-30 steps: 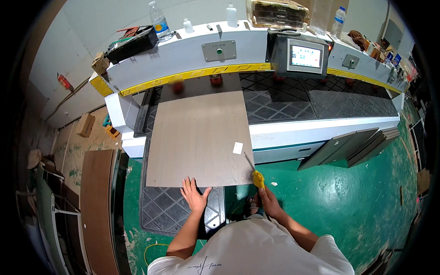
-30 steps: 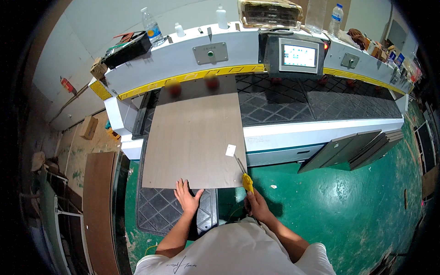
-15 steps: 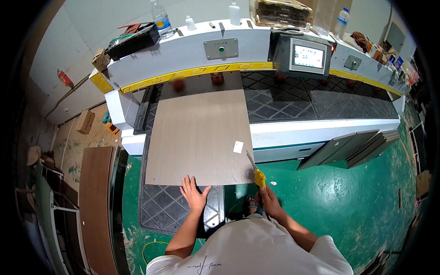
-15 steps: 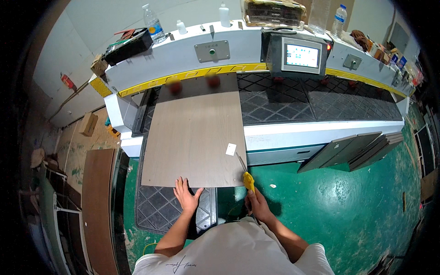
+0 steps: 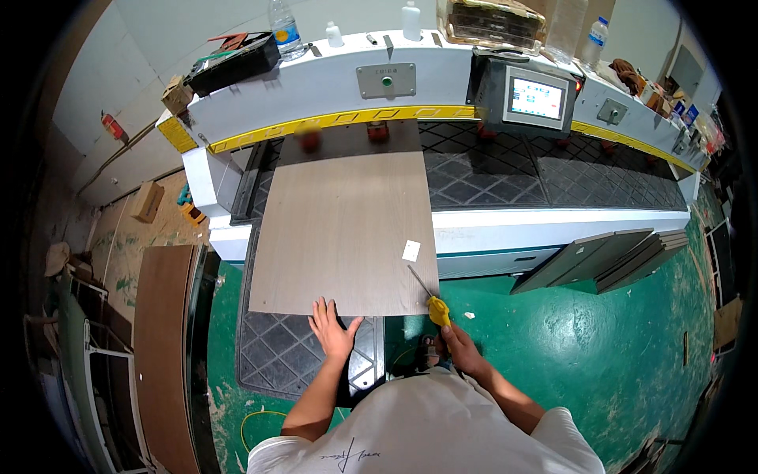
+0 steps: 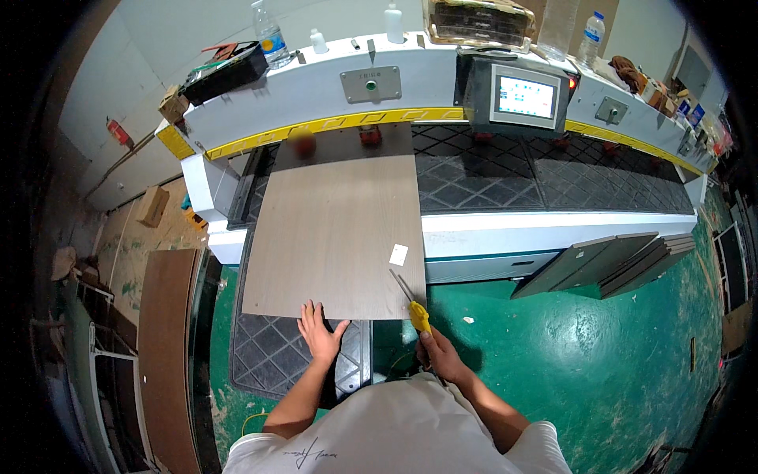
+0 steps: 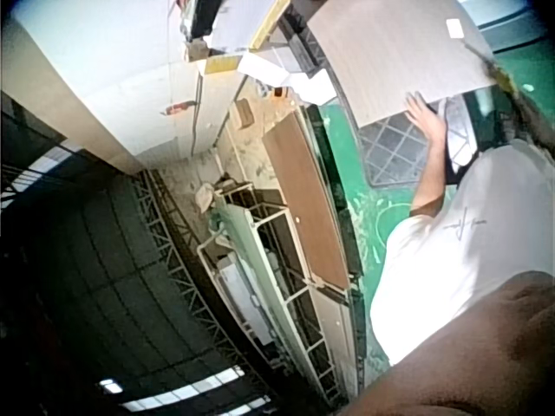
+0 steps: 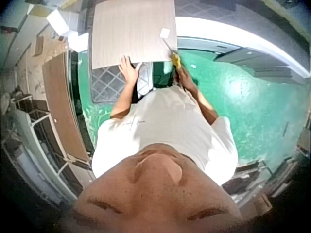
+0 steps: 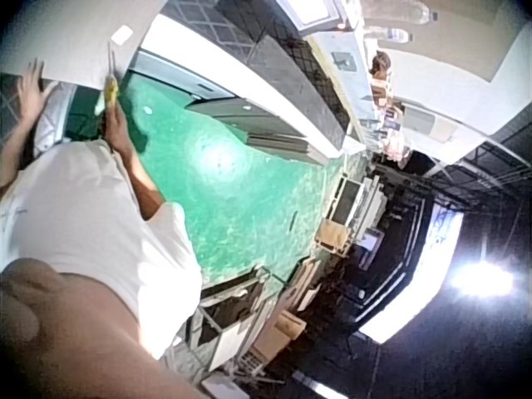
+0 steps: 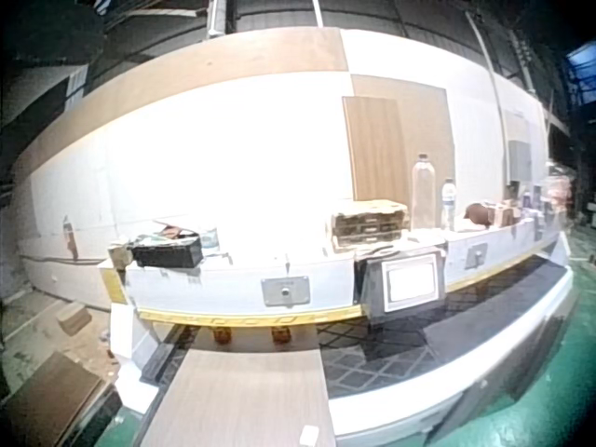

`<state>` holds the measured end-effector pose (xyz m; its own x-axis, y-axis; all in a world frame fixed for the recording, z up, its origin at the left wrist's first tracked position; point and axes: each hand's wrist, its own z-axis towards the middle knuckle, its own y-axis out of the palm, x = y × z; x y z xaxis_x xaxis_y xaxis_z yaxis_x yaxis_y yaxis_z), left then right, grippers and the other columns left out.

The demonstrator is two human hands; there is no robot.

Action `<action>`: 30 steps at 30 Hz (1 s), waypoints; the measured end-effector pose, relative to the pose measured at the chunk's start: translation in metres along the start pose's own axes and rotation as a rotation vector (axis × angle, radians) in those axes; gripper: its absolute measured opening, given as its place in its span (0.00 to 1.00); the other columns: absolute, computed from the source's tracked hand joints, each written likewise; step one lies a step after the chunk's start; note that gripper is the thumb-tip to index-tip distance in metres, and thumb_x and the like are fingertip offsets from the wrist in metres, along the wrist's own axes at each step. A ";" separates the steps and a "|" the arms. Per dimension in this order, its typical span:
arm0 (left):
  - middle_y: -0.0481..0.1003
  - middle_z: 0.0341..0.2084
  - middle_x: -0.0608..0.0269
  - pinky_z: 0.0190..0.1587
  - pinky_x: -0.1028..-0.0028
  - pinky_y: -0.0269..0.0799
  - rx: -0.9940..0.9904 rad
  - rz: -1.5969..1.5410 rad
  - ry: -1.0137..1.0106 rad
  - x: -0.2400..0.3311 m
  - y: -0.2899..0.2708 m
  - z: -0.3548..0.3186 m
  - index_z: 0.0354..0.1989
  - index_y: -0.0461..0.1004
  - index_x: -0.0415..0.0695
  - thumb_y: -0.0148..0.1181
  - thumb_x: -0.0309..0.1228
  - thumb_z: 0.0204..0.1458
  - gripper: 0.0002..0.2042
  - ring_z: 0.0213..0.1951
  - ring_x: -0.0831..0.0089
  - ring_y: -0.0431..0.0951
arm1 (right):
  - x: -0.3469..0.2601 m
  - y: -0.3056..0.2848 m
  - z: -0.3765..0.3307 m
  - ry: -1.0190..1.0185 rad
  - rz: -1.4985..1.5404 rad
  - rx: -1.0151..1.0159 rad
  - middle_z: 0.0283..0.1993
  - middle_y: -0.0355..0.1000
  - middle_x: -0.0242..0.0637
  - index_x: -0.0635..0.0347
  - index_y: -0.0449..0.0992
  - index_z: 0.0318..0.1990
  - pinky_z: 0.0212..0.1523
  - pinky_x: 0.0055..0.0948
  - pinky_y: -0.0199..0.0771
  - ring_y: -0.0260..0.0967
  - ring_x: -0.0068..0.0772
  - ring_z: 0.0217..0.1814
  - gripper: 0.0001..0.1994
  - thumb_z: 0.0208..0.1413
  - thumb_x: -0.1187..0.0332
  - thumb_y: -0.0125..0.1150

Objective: The person uses a yellow air blower to clean dust and debris from the surface and edges of a large rectangular wood panel. They move the panel to a workbench, blow along the edges, and then flip it over to clean the other side. The person also uses a small metal tool to scrape or clean the edges of the panel.

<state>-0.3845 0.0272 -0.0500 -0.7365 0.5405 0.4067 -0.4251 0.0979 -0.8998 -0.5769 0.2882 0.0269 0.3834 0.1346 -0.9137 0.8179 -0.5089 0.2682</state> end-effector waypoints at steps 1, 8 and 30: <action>0.54 0.73 0.47 0.74 0.41 0.36 -0.004 0.000 -0.002 0.000 0.000 0.000 0.68 0.62 0.38 0.70 0.57 0.47 0.45 0.77 0.50 0.44 | -0.001 0.000 0.000 0.004 0.004 -0.004 0.28 0.62 0.28 0.55 0.63 0.45 0.24 0.23 0.63 0.59 0.20 0.24 0.16 0.76 0.52 0.40; 0.53 0.74 0.47 0.75 0.41 0.36 0.000 -0.007 -0.001 -0.001 0.000 -0.001 0.68 0.62 0.39 0.70 0.56 0.47 0.45 0.77 0.50 0.44 | -0.003 0.002 0.001 0.004 0.012 -0.042 0.27 0.61 0.27 0.55 0.63 0.45 0.24 0.23 0.61 0.58 0.20 0.24 0.15 0.76 0.52 0.40; 0.54 0.73 0.45 0.74 0.41 0.37 -0.004 -0.009 -0.002 -0.001 -0.002 0.001 0.68 0.63 0.39 0.68 0.57 0.49 0.44 0.76 0.49 0.45 | -0.005 0.004 0.003 0.041 -0.053 -0.087 0.27 0.63 0.28 0.55 0.65 0.45 0.27 0.24 0.62 0.58 0.20 0.25 0.16 0.76 0.52 0.40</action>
<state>-0.3834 0.0258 -0.0485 -0.7341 0.5376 0.4149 -0.4291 0.1063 -0.8970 -0.5767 0.2825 0.0313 0.3548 0.1950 -0.9144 0.8710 -0.4245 0.2474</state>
